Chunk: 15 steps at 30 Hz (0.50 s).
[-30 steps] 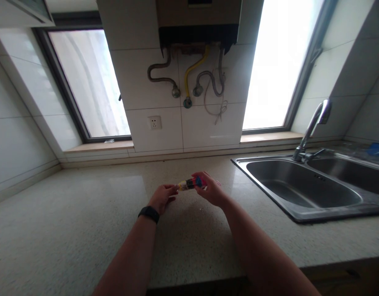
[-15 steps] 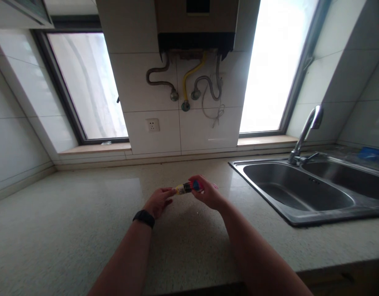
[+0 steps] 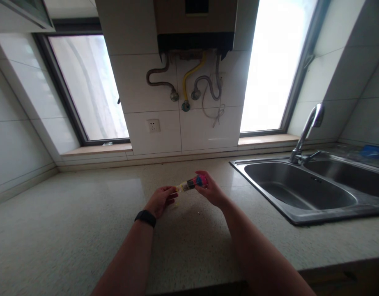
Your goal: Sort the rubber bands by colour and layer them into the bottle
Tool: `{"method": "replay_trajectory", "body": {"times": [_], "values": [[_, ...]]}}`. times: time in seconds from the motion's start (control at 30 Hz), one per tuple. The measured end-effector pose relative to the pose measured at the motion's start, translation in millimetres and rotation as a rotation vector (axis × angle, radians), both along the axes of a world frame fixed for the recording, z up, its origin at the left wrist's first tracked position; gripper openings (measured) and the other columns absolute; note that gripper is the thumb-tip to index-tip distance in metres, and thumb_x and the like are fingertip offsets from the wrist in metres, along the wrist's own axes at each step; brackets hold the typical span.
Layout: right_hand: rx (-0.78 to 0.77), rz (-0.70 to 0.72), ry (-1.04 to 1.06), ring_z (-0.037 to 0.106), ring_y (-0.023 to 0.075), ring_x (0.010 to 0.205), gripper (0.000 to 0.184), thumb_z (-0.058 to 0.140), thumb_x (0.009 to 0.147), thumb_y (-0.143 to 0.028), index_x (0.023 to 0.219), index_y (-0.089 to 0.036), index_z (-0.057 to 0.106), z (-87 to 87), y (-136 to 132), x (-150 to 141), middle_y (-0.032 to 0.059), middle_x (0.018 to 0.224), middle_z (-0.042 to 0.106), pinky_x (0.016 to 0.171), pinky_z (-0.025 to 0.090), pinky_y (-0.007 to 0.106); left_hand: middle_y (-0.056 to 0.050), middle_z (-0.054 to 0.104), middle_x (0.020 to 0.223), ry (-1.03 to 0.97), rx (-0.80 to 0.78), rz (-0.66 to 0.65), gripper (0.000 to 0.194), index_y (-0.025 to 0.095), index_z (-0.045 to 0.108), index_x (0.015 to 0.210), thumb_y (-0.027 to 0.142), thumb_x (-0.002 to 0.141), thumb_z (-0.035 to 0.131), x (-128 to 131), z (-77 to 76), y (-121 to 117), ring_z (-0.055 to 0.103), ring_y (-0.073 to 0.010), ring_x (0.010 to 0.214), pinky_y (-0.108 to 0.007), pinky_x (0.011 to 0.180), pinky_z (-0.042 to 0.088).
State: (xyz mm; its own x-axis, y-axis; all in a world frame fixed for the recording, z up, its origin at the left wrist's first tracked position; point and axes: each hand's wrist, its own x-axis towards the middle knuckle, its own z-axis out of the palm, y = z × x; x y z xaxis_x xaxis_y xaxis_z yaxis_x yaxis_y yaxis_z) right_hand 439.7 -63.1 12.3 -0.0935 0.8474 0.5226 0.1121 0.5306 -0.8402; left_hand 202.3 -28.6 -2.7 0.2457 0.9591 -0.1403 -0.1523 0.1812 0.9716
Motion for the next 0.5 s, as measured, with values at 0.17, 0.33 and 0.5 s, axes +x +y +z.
{"method": "replay_trajectory", "body": {"times": [0.17,0.33,0.5], "values": [[-0.025,-0.084,0.022,0.061,0.0153,0.071,0.051,0.072,0.074,-0.024,0.123,-0.026,0.055,-2.7,3.3,1.1,0.0024,0.093,0.068,0.064,0.05,0.028,-0.009,0.072,0.088,0.053,0.048,0.006,0.023,0.011,0.072,0.09,0.029,0.077,0.079,1.3,-4.7,2.1,0.065,-0.0101,0.071,-0.02,0.067,0.051],[-0.032,-0.148,0.006,0.06,0.0147,0.067,0.052,0.073,0.073,-0.024,0.122,-0.027,0.055,-4.9,5.5,2.4,-0.0003,0.087,0.067,0.062,0.05,0.028,-0.012,0.074,0.095,0.171,0.14,-0.027,0.027,0.012,0.073,0.089,0.036,0.076,0.077,1.9,-8.8,1.3,0.065,-0.0116,0.072,-0.022,0.064,0.051],[-0.025,-0.175,-0.015,0.059,0.0145,0.065,0.052,0.073,0.076,-0.028,0.124,-0.027,0.052,-9.5,10.2,4.3,-0.0021,0.08,0.065,0.059,0.048,0.026,-0.013,0.074,0.088,0.322,0.226,-0.045,0.029,0.011,0.072,0.086,0.039,0.08,0.07,2.2,-10.6,3.4,0.062,-0.0134,0.064,-0.024,0.055,0.047]]}}
